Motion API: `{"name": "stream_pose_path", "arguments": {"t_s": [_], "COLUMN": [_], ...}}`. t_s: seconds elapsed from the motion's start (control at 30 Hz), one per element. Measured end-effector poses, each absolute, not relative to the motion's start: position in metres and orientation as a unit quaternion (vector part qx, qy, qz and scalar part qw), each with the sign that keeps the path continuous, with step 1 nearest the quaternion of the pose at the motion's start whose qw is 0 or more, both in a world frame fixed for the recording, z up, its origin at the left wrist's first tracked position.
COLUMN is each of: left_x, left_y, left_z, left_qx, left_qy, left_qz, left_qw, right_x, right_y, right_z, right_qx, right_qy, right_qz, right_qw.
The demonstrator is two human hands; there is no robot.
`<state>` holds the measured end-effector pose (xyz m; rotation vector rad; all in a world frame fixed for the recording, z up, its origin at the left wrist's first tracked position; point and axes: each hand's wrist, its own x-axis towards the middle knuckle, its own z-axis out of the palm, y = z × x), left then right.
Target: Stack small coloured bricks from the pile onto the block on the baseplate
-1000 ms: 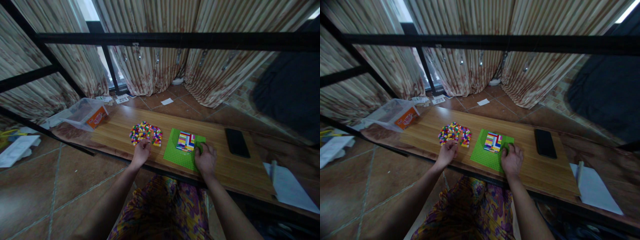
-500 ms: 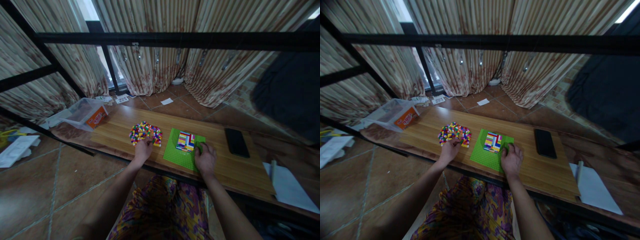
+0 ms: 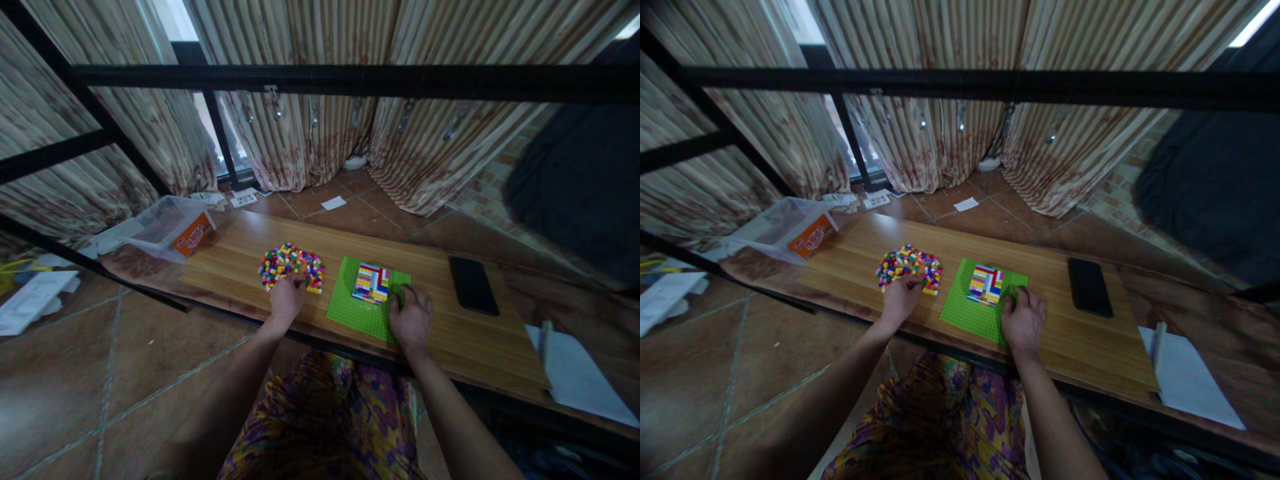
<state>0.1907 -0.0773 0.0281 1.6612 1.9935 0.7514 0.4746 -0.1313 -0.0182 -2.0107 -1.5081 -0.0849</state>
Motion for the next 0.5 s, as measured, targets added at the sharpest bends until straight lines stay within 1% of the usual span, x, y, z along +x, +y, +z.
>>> {"name": "stream_pose_path", "arguments": {"t_s": [0.13, 0.23, 0.3, 0.37, 0.5], "left_x": [0.191, 0.19, 0.191, 0.196, 0.216], "left_y": [-0.077, -0.08, -0.084, -0.089, -0.098], "left_z": [0.03, 0.029, 0.028, 0.026, 0.028], "left_qx": [0.587, 0.578, 0.563, 0.543, 0.489], "left_qy": [0.732, 0.708, 0.679, 0.642, 0.568], "left_qz": [0.276, 0.329, 0.376, 0.409, 0.434], "left_qw": [0.211, 0.237, 0.284, 0.355, 0.5], "right_x": [0.474, 0.474, 0.474, 0.474, 0.473], "right_y": [-0.131, -0.132, -0.132, -0.132, -0.132], "right_z": [-0.017, -0.017, -0.017, -0.017, -0.017], "right_qx": [-0.762, -0.759, -0.76, -0.76, -0.761], "right_qy": [-0.57, -0.573, -0.571, -0.569, -0.569], "right_qz": [-0.032, -0.033, -0.033, -0.034, -0.034], "right_qw": [0.305, 0.307, 0.309, 0.311, 0.309]}}
